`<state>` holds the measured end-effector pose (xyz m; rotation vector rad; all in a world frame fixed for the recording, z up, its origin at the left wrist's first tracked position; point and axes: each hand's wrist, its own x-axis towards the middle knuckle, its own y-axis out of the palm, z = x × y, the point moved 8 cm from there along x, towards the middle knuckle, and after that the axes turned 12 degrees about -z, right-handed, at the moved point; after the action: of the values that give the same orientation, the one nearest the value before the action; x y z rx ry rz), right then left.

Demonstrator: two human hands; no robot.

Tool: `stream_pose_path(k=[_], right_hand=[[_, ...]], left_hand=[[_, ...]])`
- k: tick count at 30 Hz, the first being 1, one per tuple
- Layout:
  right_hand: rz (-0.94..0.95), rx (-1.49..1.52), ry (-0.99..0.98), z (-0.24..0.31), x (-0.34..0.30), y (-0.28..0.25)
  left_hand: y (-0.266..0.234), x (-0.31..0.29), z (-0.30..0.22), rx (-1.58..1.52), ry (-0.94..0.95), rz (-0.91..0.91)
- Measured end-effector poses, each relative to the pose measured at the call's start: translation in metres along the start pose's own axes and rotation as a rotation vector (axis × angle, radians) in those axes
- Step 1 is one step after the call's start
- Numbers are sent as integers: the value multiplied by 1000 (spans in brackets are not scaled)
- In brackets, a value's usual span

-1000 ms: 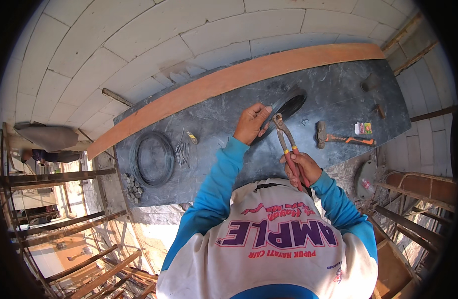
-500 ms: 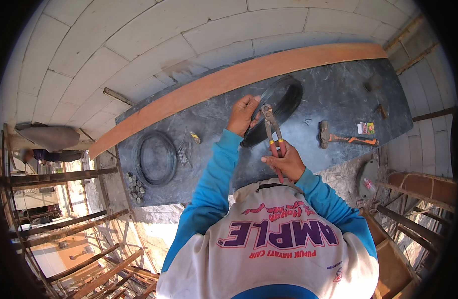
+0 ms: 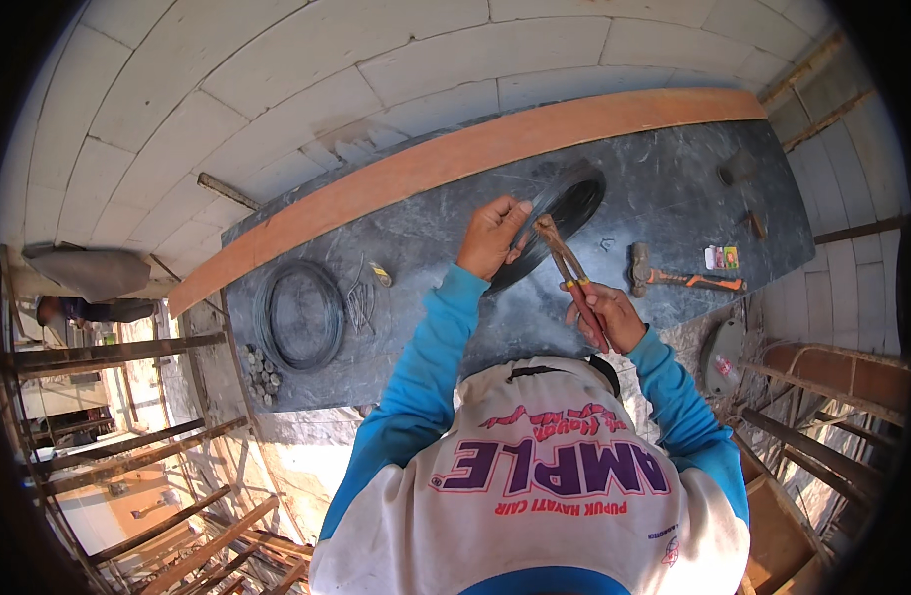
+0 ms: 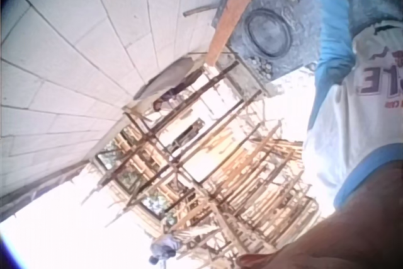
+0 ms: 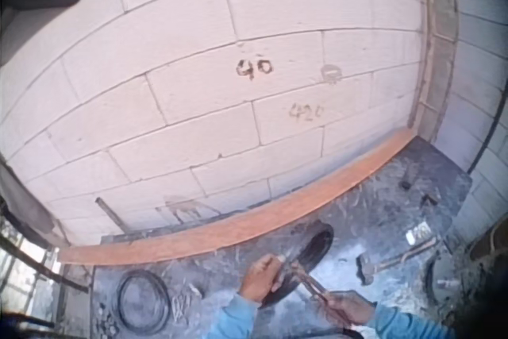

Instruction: The person holds a coil of wire, uses a pair of pliers to cut pieces from the coil, and then binds the ends of the wire pieces together by hand.

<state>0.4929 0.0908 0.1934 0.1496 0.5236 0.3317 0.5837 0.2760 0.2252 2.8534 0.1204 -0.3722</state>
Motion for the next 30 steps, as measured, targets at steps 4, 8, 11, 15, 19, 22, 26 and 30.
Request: stream_pose_path(k=[4,8,11,15,19,22,26,30], right_hand=[[380,699,352,-30,-17,22],[188,348,295,-20,-10,21],[50,40,70,8,-13,22],[-113,-331,-95,13,-9,18],[272,400,280,-11,-12,47],[544,863,408,-13,-18,57],[245,265,165,-7,-11,44],[-244,-674,-332,21,-13,9]], left_hand=[[8,-5,6,-8,-18,74],[7,-7,10,-27,-34,110],[6,-6,10,-11,-30,129],[9,-7,7,41,-15,109],[4,-1,1,126,11,85],[8,1,4,144,-41,217],[4,-2,4,124,-66,246],[-2,-1,3,145,-61,288]])
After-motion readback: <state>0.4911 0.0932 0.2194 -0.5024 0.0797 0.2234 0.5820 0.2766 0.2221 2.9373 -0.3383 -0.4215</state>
